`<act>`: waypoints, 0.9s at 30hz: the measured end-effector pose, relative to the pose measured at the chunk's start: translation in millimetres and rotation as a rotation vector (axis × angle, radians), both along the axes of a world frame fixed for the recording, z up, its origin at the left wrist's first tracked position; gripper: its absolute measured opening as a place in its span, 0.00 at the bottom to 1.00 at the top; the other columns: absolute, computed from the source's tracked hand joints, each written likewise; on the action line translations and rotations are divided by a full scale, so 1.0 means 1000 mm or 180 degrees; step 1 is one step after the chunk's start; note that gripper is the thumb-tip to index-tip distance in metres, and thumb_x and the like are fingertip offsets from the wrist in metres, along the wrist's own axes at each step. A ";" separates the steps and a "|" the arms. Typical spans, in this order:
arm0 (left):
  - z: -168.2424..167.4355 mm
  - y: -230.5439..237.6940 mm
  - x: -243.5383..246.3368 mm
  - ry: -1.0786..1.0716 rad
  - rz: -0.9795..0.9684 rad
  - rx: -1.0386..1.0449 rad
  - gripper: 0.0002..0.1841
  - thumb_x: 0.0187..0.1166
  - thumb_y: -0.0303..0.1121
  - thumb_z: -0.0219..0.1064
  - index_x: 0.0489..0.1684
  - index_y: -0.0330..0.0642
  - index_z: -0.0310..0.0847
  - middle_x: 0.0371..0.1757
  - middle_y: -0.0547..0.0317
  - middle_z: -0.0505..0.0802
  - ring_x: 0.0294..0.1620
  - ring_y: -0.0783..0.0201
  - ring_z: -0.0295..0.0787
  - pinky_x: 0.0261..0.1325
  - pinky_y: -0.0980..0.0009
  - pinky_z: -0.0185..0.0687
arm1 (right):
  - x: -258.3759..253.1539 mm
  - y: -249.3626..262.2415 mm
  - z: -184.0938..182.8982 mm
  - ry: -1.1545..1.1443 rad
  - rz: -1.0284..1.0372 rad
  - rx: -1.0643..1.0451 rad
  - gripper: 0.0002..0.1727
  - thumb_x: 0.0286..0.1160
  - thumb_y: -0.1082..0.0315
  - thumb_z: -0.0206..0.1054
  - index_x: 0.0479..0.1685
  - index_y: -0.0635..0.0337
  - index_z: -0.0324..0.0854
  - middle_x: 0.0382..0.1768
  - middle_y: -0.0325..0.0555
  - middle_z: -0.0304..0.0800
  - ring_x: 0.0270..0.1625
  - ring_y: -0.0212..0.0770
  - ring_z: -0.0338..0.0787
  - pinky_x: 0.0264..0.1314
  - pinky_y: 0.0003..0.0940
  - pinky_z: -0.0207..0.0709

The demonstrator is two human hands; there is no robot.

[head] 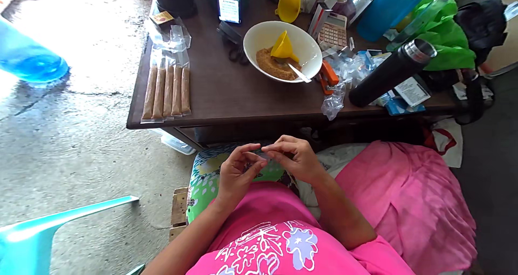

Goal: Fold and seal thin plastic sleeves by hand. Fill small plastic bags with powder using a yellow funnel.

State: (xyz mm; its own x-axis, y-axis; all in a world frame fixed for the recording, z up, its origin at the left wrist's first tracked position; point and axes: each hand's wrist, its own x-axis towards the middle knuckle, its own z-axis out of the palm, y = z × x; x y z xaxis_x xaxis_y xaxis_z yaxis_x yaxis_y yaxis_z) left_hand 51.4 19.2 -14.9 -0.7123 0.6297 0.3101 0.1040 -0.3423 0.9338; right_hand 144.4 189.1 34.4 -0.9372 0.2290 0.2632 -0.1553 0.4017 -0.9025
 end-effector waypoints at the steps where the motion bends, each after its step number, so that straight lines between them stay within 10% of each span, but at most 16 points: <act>1: 0.000 0.000 0.000 0.0006 0.0001 -0.0010 0.20 0.74 0.26 0.76 0.64 0.42 0.80 0.41 0.71 0.96 0.41 0.74 0.93 0.51 0.75 0.90 | 0.001 -0.001 0.000 0.0053 -0.0037 0.0070 0.09 0.77 0.71 0.70 0.45 0.67 0.93 0.37 0.44 0.90 0.34 0.22 0.85 0.39 0.14 0.81; 12: 0.001 0.000 0.004 0.0117 -0.0046 -0.0040 0.20 0.73 0.28 0.76 0.63 0.43 0.82 0.41 0.75 0.95 0.43 0.77 0.92 0.53 0.77 0.89 | 0.003 -0.012 0.002 0.0225 -0.0512 0.0272 0.16 0.65 0.63 0.82 0.20 0.67 0.87 0.22 0.38 0.81 0.25 0.17 0.77 0.29 0.09 0.71; 21: -0.001 -0.002 0.001 0.0088 -0.0065 0.0029 0.18 0.74 0.27 0.76 0.62 0.45 0.83 0.41 0.71 0.96 0.42 0.74 0.93 0.54 0.75 0.90 | 0.014 0.012 0.009 -0.0277 0.0702 -0.0366 0.09 0.80 0.74 0.68 0.47 0.71 0.91 0.41 0.45 0.91 0.39 0.24 0.90 0.46 0.18 0.87; 27: -0.001 -0.002 0.001 0.0071 -0.0057 -0.0032 0.18 0.74 0.26 0.76 0.61 0.43 0.83 0.40 0.71 0.96 0.42 0.74 0.93 0.53 0.74 0.90 | 0.014 0.003 0.006 -0.0065 0.0056 0.0278 0.07 0.75 0.71 0.73 0.40 0.67 0.93 0.36 0.45 0.90 0.35 0.23 0.88 0.41 0.15 0.85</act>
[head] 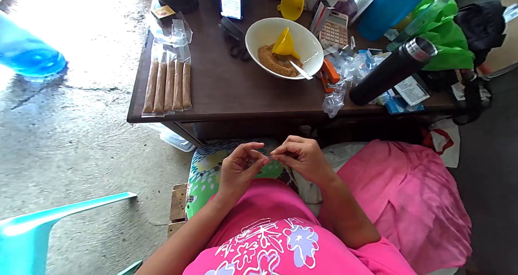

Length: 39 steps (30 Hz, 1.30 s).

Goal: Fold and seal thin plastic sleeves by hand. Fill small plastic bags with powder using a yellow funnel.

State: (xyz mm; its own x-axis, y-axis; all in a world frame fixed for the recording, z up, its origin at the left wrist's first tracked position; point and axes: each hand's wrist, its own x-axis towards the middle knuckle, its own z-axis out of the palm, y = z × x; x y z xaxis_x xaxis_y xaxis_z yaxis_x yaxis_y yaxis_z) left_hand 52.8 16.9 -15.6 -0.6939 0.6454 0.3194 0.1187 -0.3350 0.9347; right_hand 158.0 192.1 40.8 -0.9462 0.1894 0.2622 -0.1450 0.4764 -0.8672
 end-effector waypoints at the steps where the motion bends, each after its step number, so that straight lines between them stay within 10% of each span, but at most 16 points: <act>1: 0.000 0.000 0.000 -0.0012 -0.0008 -0.0002 0.17 0.74 0.26 0.76 0.61 0.43 0.83 0.40 0.71 0.96 0.42 0.74 0.93 0.53 0.74 0.90 | -0.001 -0.003 -0.001 0.0052 -0.0106 0.0090 0.08 0.74 0.70 0.74 0.38 0.67 0.93 0.34 0.44 0.89 0.34 0.23 0.87 0.40 0.14 0.84; 9: 0.001 -0.002 -0.002 0.0007 0.0001 -0.0006 0.17 0.74 0.27 0.76 0.59 0.42 0.84 0.42 0.71 0.96 0.42 0.74 0.93 0.53 0.74 0.90 | -0.013 -0.011 -0.010 0.0522 -0.0164 0.0490 0.15 0.79 0.67 0.70 0.27 0.70 0.87 0.26 0.44 0.81 0.28 0.24 0.78 0.32 0.14 0.75; 17: -0.003 -0.002 -0.003 -0.0023 0.0004 0.0025 0.16 0.73 0.26 0.76 0.59 0.43 0.85 0.42 0.70 0.96 0.43 0.74 0.94 0.54 0.73 0.90 | -0.013 -0.003 -0.005 0.0203 0.0302 0.0196 0.09 0.79 0.73 0.68 0.44 0.70 0.91 0.38 0.49 0.90 0.35 0.26 0.88 0.42 0.17 0.85; 27: -0.002 -0.003 0.000 -0.0006 -0.0063 0.0001 0.15 0.73 0.27 0.76 0.57 0.43 0.85 0.42 0.72 0.96 0.44 0.75 0.93 0.54 0.75 0.89 | -0.015 -0.013 -0.011 0.0257 -0.0399 0.0132 0.18 0.69 0.63 0.79 0.19 0.67 0.84 0.21 0.39 0.77 0.24 0.19 0.74 0.27 0.11 0.69; 33: -0.001 -0.005 -0.004 -0.0052 0.0060 0.0006 0.16 0.74 0.26 0.75 0.60 0.45 0.84 0.41 0.70 0.97 0.42 0.74 0.94 0.52 0.74 0.91 | -0.013 -0.003 -0.007 -0.0116 -0.0016 -0.0624 0.17 0.88 0.67 0.60 0.66 0.66 0.85 0.49 0.46 0.90 0.37 0.28 0.90 0.40 0.23 0.88; 39: -0.002 -0.003 -0.001 -0.0016 0.0105 0.0006 0.18 0.74 0.27 0.76 0.62 0.42 0.83 0.40 0.71 0.96 0.41 0.74 0.93 0.53 0.74 0.91 | -0.009 0.003 -0.007 -0.0331 -0.0015 -0.0422 0.21 0.90 0.61 0.55 0.66 0.65 0.86 0.51 0.45 0.90 0.41 0.27 0.89 0.42 0.22 0.86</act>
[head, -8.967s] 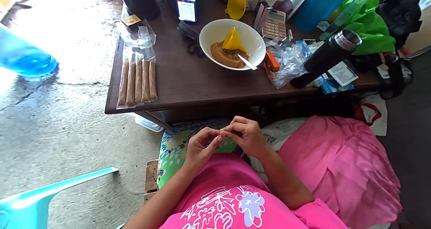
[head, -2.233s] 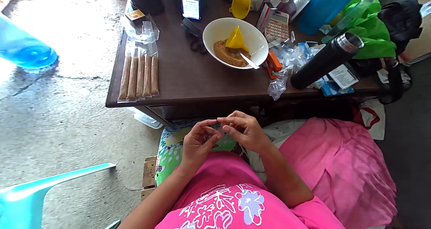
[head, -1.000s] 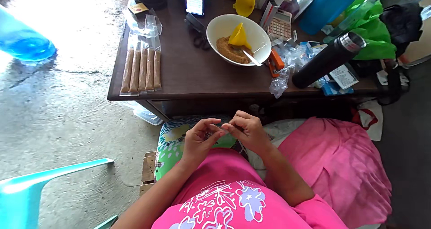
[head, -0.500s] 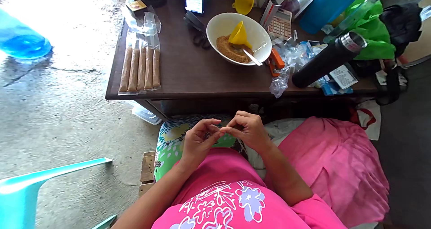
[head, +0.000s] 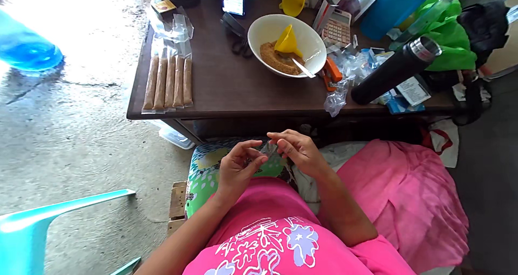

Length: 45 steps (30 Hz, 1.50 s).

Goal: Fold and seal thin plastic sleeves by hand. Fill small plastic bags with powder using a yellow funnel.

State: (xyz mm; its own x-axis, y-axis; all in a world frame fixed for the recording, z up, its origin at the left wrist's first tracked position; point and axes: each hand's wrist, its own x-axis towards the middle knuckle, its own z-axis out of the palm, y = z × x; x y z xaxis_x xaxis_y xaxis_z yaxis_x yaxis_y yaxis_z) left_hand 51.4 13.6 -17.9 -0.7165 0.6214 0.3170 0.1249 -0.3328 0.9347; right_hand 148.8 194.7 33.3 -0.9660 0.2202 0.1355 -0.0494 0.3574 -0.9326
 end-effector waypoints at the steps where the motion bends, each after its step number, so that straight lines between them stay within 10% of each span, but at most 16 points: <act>1: 0.000 0.000 0.000 0.0013 0.0003 -0.0005 0.18 0.74 0.27 0.76 0.62 0.42 0.83 0.41 0.71 0.96 0.42 0.74 0.93 0.53 0.74 0.90 | 0.000 -0.001 0.000 -0.0058 0.0015 -0.0017 0.19 0.88 0.63 0.59 0.66 0.65 0.86 0.49 0.45 0.90 0.41 0.27 0.88 0.42 0.22 0.85; 9: 0.000 0.000 0.001 0.0025 -0.0031 0.0004 0.18 0.74 0.27 0.76 0.62 0.43 0.83 0.41 0.71 0.96 0.42 0.74 0.93 0.53 0.74 0.90 | -0.002 -0.011 0.002 0.0034 -0.0313 -0.0420 0.03 0.70 0.74 0.76 0.38 0.65 0.92 0.33 0.39 0.89 0.31 0.22 0.86 0.36 0.16 0.83; 15: -0.001 0.002 0.002 0.0036 -0.0081 0.0023 0.17 0.74 0.27 0.76 0.60 0.45 0.84 0.42 0.71 0.96 0.43 0.75 0.93 0.53 0.74 0.90 | -0.004 -0.014 0.002 0.0170 -0.0464 -0.0532 0.10 0.62 0.72 0.82 0.27 0.62 0.83 0.27 0.36 0.84 0.26 0.21 0.81 0.30 0.15 0.78; 23: -0.001 0.000 0.001 -0.0040 -0.0041 0.0020 0.17 0.74 0.26 0.76 0.60 0.45 0.85 0.41 0.71 0.97 0.42 0.74 0.94 0.53 0.73 0.91 | -0.001 0.000 -0.004 -0.0066 -0.0210 -0.0676 0.21 0.92 0.54 0.51 0.61 0.59 0.82 0.44 0.36 0.88 0.32 0.23 0.85 0.36 0.20 0.83; 30: -0.001 0.002 0.001 0.0012 -0.0048 -0.0001 0.16 0.74 0.26 0.76 0.59 0.45 0.85 0.42 0.70 0.97 0.43 0.73 0.94 0.54 0.73 0.91 | -0.003 -0.003 0.000 -0.0618 -0.0070 -0.0570 0.22 0.90 0.57 0.54 0.70 0.60 0.82 0.50 0.42 0.88 0.35 0.25 0.85 0.38 0.21 0.82; 45: 0.000 0.003 -0.002 0.0032 -0.0084 -0.0048 0.16 0.74 0.28 0.76 0.59 0.46 0.85 0.42 0.71 0.96 0.43 0.74 0.93 0.55 0.74 0.90 | -0.001 -0.012 0.002 0.0295 -0.0460 -0.0184 0.03 0.66 0.75 0.78 0.35 0.65 0.92 0.31 0.39 0.87 0.31 0.23 0.85 0.34 0.16 0.82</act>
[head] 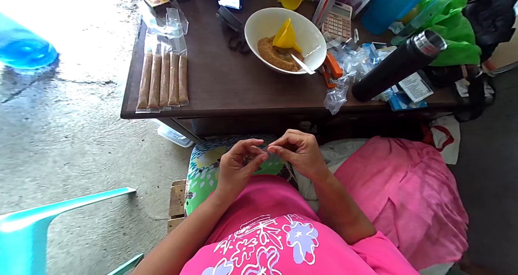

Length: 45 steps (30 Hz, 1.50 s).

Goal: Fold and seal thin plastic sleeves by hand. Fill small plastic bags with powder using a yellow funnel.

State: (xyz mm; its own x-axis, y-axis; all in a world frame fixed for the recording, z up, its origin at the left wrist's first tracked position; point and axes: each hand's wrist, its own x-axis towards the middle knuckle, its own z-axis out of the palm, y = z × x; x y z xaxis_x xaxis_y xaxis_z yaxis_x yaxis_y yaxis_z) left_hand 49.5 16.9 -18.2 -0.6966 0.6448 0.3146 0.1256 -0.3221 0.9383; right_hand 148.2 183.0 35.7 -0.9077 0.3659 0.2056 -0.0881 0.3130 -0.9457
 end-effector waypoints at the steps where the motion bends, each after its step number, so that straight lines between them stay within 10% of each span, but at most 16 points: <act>1: 0.000 0.000 0.000 0.0003 -0.0013 -0.0001 0.16 0.74 0.27 0.76 0.59 0.46 0.85 0.42 0.71 0.96 0.43 0.74 0.93 0.55 0.74 0.90 | 0.000 -0.001 0.000 0.0018 -0.0032 0.0050 0.04 0.65 0.75 0.79 0.34 0.65 0.92 0.30 0.39 0.87 0.30 0.23 0.85 0.34 0.16 0.82; 7: 0.001 0.001 0.000 -0.0047 -0.0077 -0.0034 0.15 0.75 0.28 0.75 0.58 0.44 0.85 0.42 0.72 0.96 0.44 0.75 0.93 0.55 0.75 0.89 | -0.004 -0.005 0.000 0.0146 -0.0122 0.0164 0.09 0.62 0.71 0.82 0.24 0.65 0.87 0.26 0.38 0.83 0.27 0.21 0.81 0.29 0.14 0.77; 17: -0.002 0.000 -0.001 -0.0104 -0.0026 0.0005 0.12 0.75 0.27 0.75 0.54 0.46 0.87 0.45 0.71 0.96 0.44 0.74 0.93 0.54 0.73 0.91 | -0.001 0.002 -0.002 0.0065 0.0649 0.0180 0.09 0.79 0.79 0.65 0.50 0.72 0.90 0.43 0.48 0.90 0.37 0.27 0.89 0.44 0.20 0.87; 31: -0.001 -0.001 0.004 -0.0019 -0.0132 -0.0001 0.12 0.75 0.28 0.75 0.55 0.47 0.87 0.44 0.74 0.95 0.45 0.77 0.92 0.56 0.75 0.89 | -0.002 -0.008 -0.002 0.0169 -0.0055 0.0451 0.14 0.60 0.66 0.83 0.20 0.65 0.86 0.22 0.37 0.83 0.24 0.18 0.78 0.27 0.11 0.72; 38: 0.000 -0.002 0.003 -0.0027 -0.0046 0.0059 0.11 0.75 0.27 0.75 0.53 0.48 0.88 0.44 0.71 0.96 0.44 0.74 0.93 0.54 0.73 0.91 | 0.002 0.002 -0.002 0.0194 0.0554 0.0006 0.08 0.77 0.77 0.69 0.47 0.72 0.91 0.38 0.46 0.92 0.34 0.26 0.90 0.40 0.21 0.88; 45: 0.000 -0.002 0.005 -0.0038 0.0006 0.0066 0.12 0.76 0.27 0.75 0.54 0.47 0.88 0.43 0.71 0.96 0.43 0.74 0.93 0.54 0.73 0.91 | 0.005 0.009 0.000 0.0043 0.0375 -0.0055 0.18 0.91 0.67 0.55 0.61 0.67 0.88 0.47 0.43 0.94 0.35 0.24 0.89 0.37 0.19 0.85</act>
